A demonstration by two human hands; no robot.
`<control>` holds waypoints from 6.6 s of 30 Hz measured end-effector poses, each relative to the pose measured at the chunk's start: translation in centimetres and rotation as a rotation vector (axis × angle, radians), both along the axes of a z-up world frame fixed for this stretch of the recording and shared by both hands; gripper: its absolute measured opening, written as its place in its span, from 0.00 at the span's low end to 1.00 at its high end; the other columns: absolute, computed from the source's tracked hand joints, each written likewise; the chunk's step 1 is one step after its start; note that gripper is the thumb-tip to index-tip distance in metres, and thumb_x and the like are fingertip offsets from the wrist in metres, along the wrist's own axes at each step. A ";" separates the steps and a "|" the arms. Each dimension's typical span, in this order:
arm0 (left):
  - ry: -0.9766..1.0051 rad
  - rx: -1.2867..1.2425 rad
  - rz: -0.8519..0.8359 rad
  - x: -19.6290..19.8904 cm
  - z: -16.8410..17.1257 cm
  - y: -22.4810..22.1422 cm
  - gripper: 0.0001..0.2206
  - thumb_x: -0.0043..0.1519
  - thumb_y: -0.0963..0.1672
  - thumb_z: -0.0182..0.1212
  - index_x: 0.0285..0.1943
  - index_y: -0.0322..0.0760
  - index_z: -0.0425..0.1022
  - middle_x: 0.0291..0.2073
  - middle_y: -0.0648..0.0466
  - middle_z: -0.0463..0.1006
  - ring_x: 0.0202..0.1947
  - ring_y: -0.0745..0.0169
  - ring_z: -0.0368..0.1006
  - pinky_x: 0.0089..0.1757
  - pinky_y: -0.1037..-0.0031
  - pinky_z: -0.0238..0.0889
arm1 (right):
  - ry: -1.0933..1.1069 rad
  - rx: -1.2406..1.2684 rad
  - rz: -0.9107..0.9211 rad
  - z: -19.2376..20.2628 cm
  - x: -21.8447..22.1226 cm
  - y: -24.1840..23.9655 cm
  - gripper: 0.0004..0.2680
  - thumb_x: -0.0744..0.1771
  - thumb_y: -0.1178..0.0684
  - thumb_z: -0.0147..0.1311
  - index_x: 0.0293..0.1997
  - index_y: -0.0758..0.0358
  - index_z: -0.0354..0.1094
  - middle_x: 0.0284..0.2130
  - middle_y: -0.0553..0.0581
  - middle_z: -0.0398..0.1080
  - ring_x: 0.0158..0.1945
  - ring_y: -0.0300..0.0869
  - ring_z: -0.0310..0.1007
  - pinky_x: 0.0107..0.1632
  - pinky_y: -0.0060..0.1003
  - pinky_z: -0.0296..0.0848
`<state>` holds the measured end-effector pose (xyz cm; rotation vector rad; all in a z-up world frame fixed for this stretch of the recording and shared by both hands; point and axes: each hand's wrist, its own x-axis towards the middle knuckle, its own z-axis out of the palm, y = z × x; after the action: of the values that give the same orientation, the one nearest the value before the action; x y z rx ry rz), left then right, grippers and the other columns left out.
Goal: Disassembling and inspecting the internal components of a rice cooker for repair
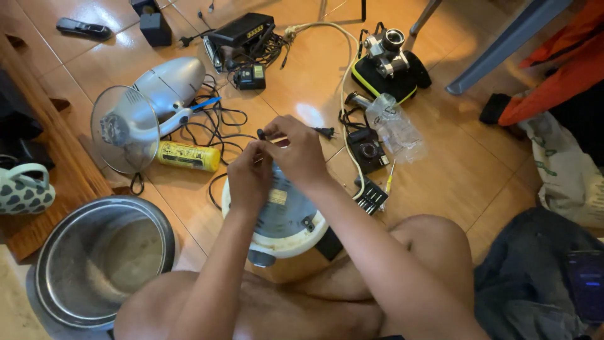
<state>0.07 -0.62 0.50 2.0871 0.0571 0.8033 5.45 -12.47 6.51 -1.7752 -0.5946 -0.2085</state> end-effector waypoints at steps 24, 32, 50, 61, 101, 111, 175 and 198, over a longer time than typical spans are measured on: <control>-0.098 0.135 -0.019 -0.4 0.1 -1.0 0.08 0.64 0.37 0.58 0.50 0.34 0.78 0.36 0.39 0.80 0.39 0.33 0.77 0.33 0.52 0.73 | -0.191 -0.054 -0.086 0.6 -1.9 -1.2 0.07 0.64 0.57 0.67 0.43 0.51 0.79 0.29 0.55 0.73 0.38 0.52 0.80 0.43 0.42 0.78; -0.120 0.050 0.089 -0.8 1.4 -0.9 0.04 0.62 0.38 0.67 0.41 0.40 0.78 0.30 0.48 0.84 0.35 0.48 0.82 0.28 0.62 0.75 | -0.040 -0.093 0.046 1.8 -2.7 -0.9 0.09 0.66 0.59 0.60 0.49 0.53 0.71 0.36 0.57 0.79 0.46 0.55 0.81 0.50 0.50 0.77; -0.028 -0.150 0.034 0.0 0.5 -0.6 0.06 0.64 0.39 0.66 0.37 0.44 0.77 0.30 0.55 0.85 0.36 0.55 0.83 0.30 0.70 0.74 | 0.004 0.070 -0.064 0.9 -2.0 0.8 0.05 0.65 0.55 0.66 0.41 0.52 0.75 0.33 0.54 0.76 0.41 0.51 0.82 0.44 0.42 0.80; -0.026 -0.074 0.013 0.1 0.0 -0.4 0.05 0.66 0.39 0.63 0.39 0.43 0.79 0.28 0.52 0.83 0.34 0.42 0.81 0.29 0.61 0.76 | 0.137 0.166 0.031 2.0 -2.5 0.5 0.11 0.67 0.66 0.54 0.54 0.61 0.66 0.37 0.65 0.76 0.46 0.53 0.79 0.46 0.43 0.83; 0.199 -0.198 -0.134 0.5 1.5 2.1 0.06 0.62 0.41 0.67 0.45 0.42 0.78 0.38 0.52 0.86 0.40 0.49 0.83 0.37 0.65 0.79 | 0.155 0.106 0.288 1.6 0.9 -0.9 0.12 0.67 0.62 0.63 0.56 0.62 0.73 0.44 0.58 0.72 0.51 0.44 0.74 0.51 0.39 0.77; 0.248 -0.384 -0.043 0.4 1.5 2.2 0.11 0.62 0.45 0.71 0.45 0.39 0.72 0.40 0.47 0.83 0.39 0.44 0.83 0.39 0.62 0.78 | -0.307 -0.591 -0.125 -7.4 1.2 -1.1 0.07 0.60 0.45 0.68 0.36 0.48 0.80 0.30 0.52 0.73 0.38 0.52 0.72 0.41 0.47 0.75; 0.196 -0.401 -0.295 -10.2 4.3 0.1 0.05 0.66 0.39 0.62 0.48 0.35 0.72 0.34 0.46 0.81 0.37 0.51 0.80 0.43 0.63 0.75 | 0.174 -0.223 -0.308 -6.4 -14.1 -9.3 0.08 0.63 0.55 0.67 0.40 0.56 0.71 0.30 0.59 0.79 0.33 0.52 0.79 0.38 0.44 0.75; 0.083 -0.545 -0.072 -8.8 3.1 3.0 0.06 0.70 0.41 0.58 0.52 0.39 0.66 0.38 0.53 0.75 0.35 0.63 0.73 0.36 0.76 0.69 | 0.725 0.796 0.042 -10.7 -6.4 -19.6 0.09 0.66 0.64 0.56 0.45 0.55 0.65 0.40 0.56 0.78 0.41 0.46 0.82 0.45 0.44 0.87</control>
<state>-8.76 2.34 3.63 1.5944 0.2202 0.5771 -0.96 -32.03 -4.23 -0.9507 0.0058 0.2109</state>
